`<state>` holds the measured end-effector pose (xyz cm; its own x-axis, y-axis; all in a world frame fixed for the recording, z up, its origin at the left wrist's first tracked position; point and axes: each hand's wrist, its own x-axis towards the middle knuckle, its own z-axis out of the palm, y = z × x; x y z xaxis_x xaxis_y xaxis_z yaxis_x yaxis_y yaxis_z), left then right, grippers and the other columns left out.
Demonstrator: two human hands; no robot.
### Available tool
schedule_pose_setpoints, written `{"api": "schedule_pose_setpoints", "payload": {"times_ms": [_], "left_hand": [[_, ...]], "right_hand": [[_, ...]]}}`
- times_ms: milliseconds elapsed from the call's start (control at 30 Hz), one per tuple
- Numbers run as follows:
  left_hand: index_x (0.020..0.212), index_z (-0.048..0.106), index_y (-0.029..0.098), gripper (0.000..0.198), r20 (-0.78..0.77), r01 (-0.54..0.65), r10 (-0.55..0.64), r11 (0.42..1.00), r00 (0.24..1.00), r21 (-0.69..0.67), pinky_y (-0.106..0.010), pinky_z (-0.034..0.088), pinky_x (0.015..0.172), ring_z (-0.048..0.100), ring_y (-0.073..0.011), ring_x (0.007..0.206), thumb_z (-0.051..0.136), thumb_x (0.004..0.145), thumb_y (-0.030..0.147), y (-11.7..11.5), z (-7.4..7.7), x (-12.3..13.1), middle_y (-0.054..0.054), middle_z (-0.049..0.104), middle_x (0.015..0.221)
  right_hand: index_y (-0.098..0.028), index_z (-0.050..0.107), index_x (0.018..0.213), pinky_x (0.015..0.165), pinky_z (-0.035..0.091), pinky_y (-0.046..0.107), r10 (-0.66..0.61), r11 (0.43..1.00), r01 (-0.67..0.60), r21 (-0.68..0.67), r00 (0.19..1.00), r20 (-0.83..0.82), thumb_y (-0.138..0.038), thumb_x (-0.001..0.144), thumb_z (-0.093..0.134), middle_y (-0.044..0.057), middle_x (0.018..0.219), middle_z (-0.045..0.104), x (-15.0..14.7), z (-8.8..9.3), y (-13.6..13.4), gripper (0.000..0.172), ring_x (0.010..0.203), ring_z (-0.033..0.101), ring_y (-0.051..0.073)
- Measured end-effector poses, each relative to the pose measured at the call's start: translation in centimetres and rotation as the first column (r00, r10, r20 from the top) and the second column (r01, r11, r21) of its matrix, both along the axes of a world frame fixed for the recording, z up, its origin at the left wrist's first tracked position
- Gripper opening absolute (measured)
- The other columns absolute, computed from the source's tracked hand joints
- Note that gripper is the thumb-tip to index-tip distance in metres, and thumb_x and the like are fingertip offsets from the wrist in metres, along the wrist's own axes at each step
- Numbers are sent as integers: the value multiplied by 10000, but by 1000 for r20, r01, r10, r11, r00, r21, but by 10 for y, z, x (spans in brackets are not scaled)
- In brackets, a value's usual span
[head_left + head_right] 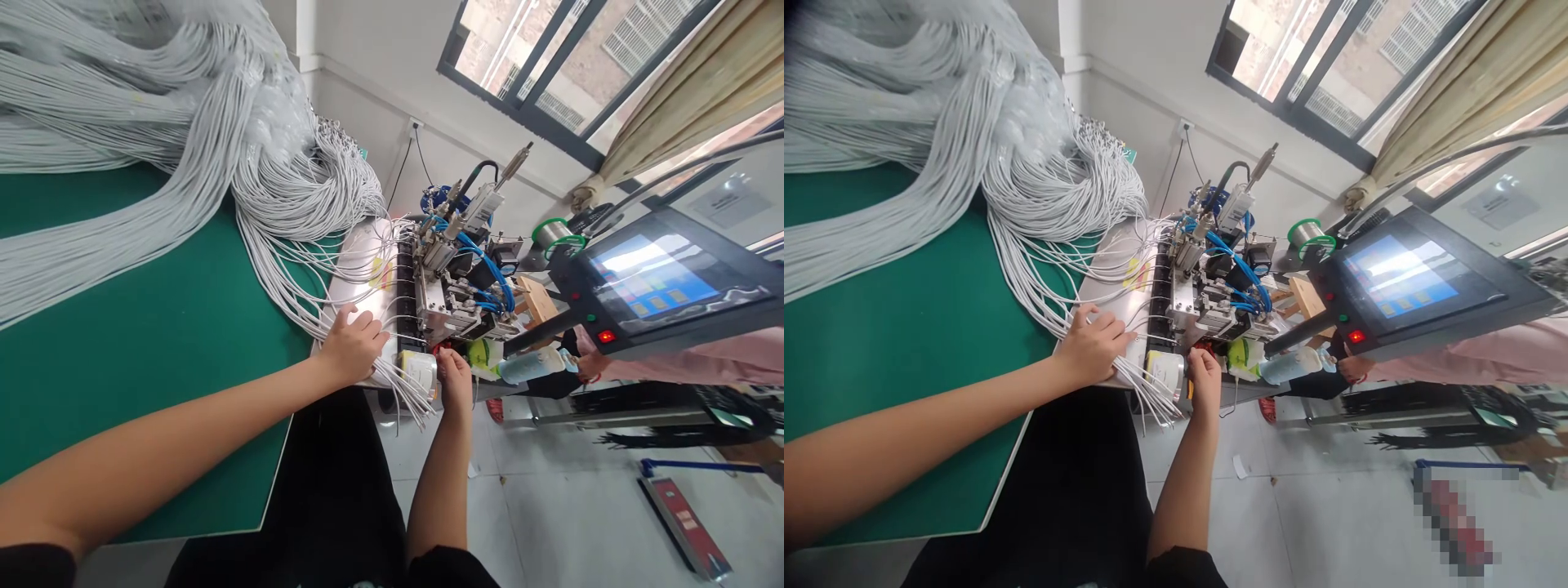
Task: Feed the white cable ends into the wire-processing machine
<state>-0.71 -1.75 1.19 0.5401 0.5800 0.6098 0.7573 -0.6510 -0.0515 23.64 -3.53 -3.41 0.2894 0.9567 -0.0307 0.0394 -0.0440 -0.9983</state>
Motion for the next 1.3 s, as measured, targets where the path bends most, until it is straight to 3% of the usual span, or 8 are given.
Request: {"api": "schedule_pose_setpoints", "payload": {"times_ms": [267,433,567,733,833,933,1133,1300], "left_hand": [[847,649,167,164,-20,-45,44,998,999,-38,-480,255,892,506,-247,852,546,721,143,0,2,1,-78,611,841],[992,638,179,281,16,-8,8,1000,1000,-11,-477,258,897,523,-237,877,528,741,121,1,2,0,-77,633,981],[1038,624,200,310,38,43,-45,999,998,31,-473,261,900,542,-222,890,495,777,96,1,2,-1,-61,646,1017],[1059,612,214,331,44,67,-68,998,997,16,-472,258,910,548,-215,874,500,772,96,1,2,-2,-48,657,999],[1061,611,210,370,33,87,-87,996,996,6,-474,253,912,548,-220,870,523,724,86,1,1,-3,-45,655,993],[1059,611,212,389,32,100,-100,995,994,8,-474,248,919,547,-216,862,527,703,79,2,0,-4,-41,655,991],[1072,607,210,386,29,111,-111,994,993,7,-472,254,921,550,-218,872,528,713,92,2,-1,-5,-38,661,992],[1070,613,218,394,31,119,-118,993,993,-12,-468,257,924,559,-211,872,525,705,97,2,0,-5,-33,661,993]], "right_hand": [[-194,522,659,420,178,224,47,999,-48,20,997,66,-517,768,648,-75,518,321,11,22,-21,363,443,230,82],[-184,624,726,453,260,226,94,993,-107,52,974,207,-465,816,629,-48,534,428,11,36,-37,295,471,327,95],[-183,688,792,523,371,252,228,971,-239,-11,909,348,-456,810,637,19,664,602,10,52,-50,279,579,494,147],[-189,705,831,524,383,256,447,893,-426,-145,803,395,-421,788,683,31,685,630,7,66,-59,237,593,521,161],[-192,703,763,529,386,255,495,863,-482,-150,748,442,-410,791,683,29,676,633,5,70,-60,221,595,523,161],[-186,684,715,539,386,256,459,879,-462,-117,757,464,-409,803,669,24,659,616,4,71,-60,240,591,516,157],[-188,706,844,510,357,245,523,847,-502,-175,730,439,-402,798,678,19,677,622,3,72,-60,221,566,490,142],[-193,708,747,526,365,251,551,821,-544,-173,678,487,-410,827,643,30,681,638,3,72,-60,240,584,499,152]]}}
